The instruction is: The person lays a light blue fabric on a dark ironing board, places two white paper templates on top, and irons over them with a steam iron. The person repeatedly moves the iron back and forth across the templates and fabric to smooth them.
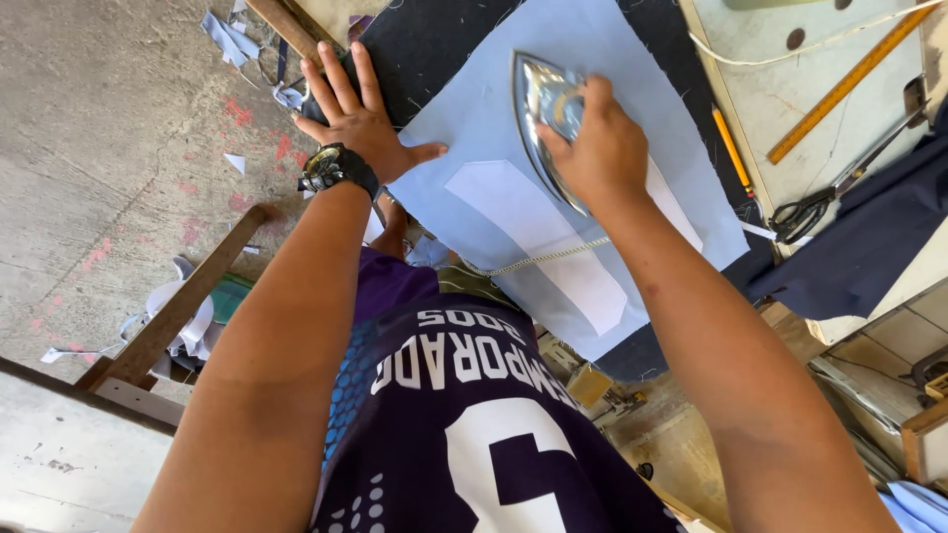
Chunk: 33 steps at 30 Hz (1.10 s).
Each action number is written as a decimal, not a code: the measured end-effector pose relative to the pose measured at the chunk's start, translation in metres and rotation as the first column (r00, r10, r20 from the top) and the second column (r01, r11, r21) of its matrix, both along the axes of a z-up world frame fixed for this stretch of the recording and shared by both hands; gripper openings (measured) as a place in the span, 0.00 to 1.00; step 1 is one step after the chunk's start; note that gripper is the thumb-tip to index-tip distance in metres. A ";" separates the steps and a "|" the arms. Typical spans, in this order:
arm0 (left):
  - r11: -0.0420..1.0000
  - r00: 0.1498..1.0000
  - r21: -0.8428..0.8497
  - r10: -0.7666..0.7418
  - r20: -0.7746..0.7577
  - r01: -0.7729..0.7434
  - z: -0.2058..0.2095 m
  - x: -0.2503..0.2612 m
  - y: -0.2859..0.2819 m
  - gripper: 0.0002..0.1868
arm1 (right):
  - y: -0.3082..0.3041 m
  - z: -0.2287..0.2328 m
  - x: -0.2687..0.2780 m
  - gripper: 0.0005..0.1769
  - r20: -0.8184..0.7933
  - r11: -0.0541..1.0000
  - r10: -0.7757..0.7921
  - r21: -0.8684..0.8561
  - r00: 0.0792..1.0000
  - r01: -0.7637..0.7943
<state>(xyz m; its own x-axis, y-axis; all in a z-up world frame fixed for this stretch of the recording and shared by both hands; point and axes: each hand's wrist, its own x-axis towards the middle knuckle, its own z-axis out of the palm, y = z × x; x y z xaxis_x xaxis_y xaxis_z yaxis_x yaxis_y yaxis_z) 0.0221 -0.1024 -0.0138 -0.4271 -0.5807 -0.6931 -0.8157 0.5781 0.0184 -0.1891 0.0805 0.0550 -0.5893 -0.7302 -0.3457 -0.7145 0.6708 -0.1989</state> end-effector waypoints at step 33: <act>1.000 1.000 0.024 0.005 0.021 -0.006 0.009 0.001 0.002 0.81 | 0.032 -0.004 -0.026 0.36 -0.058 0.993 -0.103 -0.064 0.993 0.100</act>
